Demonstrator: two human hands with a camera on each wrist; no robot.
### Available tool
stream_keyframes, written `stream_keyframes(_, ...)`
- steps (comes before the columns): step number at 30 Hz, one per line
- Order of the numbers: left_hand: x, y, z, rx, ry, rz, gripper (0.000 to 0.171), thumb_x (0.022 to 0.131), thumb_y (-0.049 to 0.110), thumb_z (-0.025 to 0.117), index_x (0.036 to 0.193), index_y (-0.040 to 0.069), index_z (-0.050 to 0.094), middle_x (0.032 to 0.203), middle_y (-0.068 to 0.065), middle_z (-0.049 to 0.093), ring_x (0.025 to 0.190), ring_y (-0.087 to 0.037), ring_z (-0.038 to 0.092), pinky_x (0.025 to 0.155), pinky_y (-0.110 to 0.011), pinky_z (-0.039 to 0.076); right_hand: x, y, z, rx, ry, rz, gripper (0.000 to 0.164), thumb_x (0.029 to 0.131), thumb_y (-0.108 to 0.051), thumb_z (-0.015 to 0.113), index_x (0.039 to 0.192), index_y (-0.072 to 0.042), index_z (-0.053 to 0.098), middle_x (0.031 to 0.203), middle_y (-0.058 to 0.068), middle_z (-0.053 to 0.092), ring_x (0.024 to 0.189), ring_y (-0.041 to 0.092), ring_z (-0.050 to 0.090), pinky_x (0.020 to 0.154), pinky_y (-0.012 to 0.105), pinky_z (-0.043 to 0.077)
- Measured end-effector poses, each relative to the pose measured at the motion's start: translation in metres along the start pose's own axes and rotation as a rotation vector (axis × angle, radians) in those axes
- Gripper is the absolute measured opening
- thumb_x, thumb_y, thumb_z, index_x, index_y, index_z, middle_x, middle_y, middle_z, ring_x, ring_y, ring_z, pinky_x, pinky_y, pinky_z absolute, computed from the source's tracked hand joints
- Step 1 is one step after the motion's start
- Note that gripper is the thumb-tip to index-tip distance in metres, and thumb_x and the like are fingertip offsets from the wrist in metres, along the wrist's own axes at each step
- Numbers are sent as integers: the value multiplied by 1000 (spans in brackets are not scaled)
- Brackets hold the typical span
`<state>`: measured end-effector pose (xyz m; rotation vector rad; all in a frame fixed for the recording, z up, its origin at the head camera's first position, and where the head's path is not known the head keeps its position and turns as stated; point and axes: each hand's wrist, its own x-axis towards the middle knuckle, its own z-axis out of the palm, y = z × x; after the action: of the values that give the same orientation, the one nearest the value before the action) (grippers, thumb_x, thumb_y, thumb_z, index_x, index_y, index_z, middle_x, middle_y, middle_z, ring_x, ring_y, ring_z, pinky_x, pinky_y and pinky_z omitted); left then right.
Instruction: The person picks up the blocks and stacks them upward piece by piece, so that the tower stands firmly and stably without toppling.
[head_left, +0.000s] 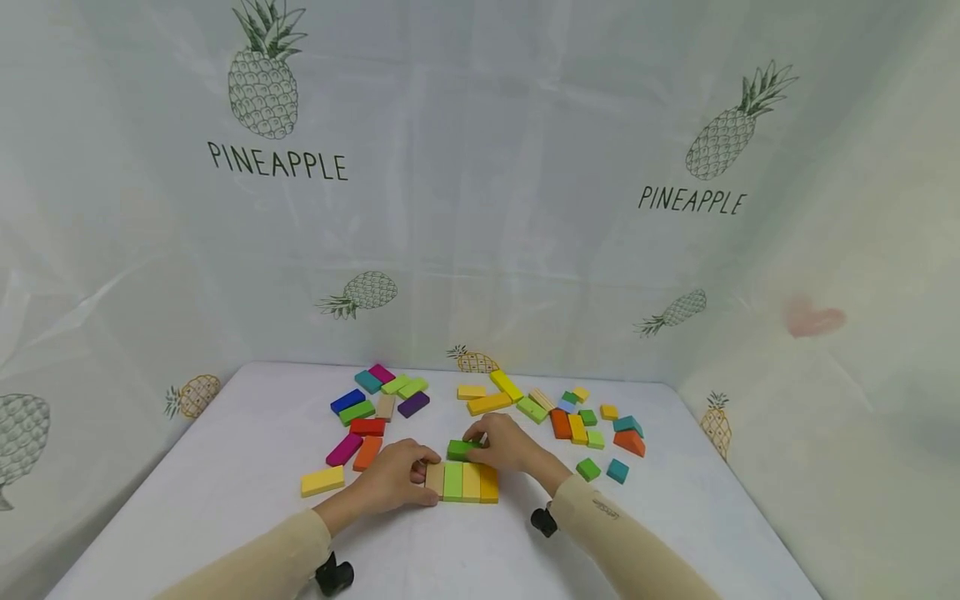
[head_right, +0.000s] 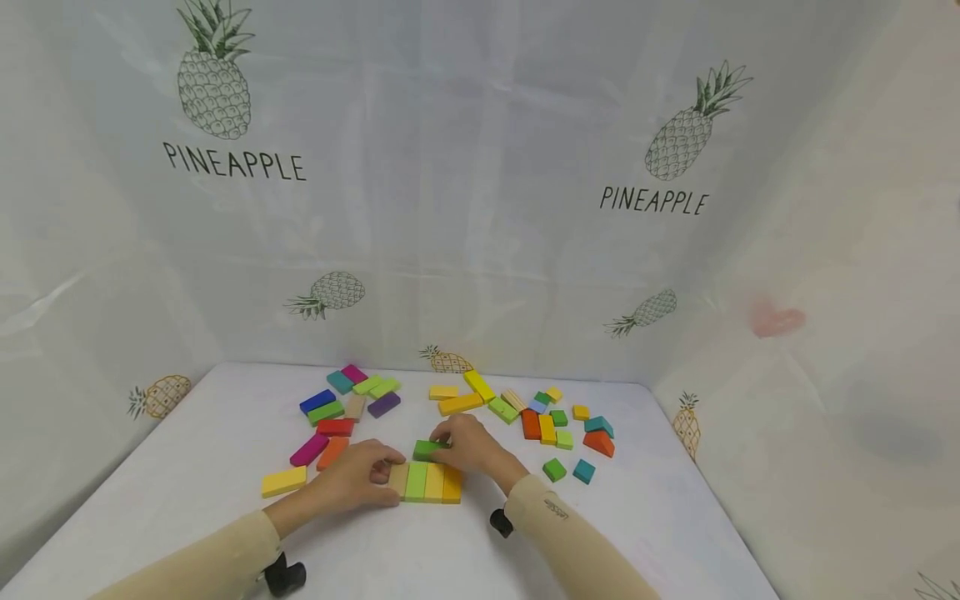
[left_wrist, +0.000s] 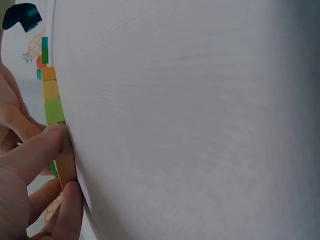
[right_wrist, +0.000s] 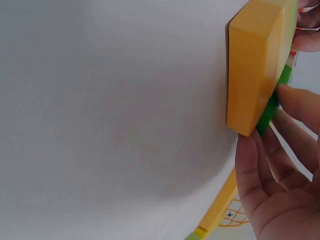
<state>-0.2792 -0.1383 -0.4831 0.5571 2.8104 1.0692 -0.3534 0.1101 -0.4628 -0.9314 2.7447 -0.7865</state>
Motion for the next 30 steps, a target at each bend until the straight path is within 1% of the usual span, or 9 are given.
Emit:
stream_keyframes(5, 0, 1, 1, 13, 8, -12, 57, 78, 32, 97, 127, 14, 75, 96, 3, 59, 89, -14, 56, 76, -23, 54, 4, -1, 4, 44, -29, 9, 22, 101, -20, 75, 120, -11, 80, 107, -2, 77, 88, 10, 63, 86, 25, 57)
stream_keyframes(11, 1, -1, 1, 4, 17, -32, 61, 77, 32, 98, 130, 15, 73, 95, 4, 59, 89, -13, 56, 75, -23, 55, 6, -1, 9, 58, -35, -13, 21, 103, -19, 71, 122, -13, 79, 108, -5, 76, 88, 8, 63, 86, 23, 56)
stream_keyframes(16, 1, -3, 1, -23, 21, -44, 68, 76, 31, 99, 134, 14, 69, 98, 3, 61, 89, -13, 59, 77, -25, 59, 8, -1, 12, 72, -36, -20, 21, 103, -18, 71, 122, -14, 80, 110, -7, 77, 88, 6, 62, 87, 22, 55)
stream_keyframes(22, 3, -5, 2, -40, 13, -51, 73, 75, 32, 99, 139, 14, 67, 101, 3, 63, 90, -14, 60, 79, -27, 60, 12, -2, 15, 71, -52, -10, 22, 104, -19, 70, 123, -15, 80, 111, -8, 77, 88, 4, 63, 86, 21, 55)
stream_keyframes(30, 8, -7, 2, -51, -6, -72, 87, 73, 33, 100, 147, 9, 61, 102, 3, 64, 91, -13, 61, 81, -30, 62, 13, -3, 19, 80, -40, 1, 24, 104, -20, 71, 126, -14, 79, 107, -8, 75, 85, 6, 61, 83, 20, 54)
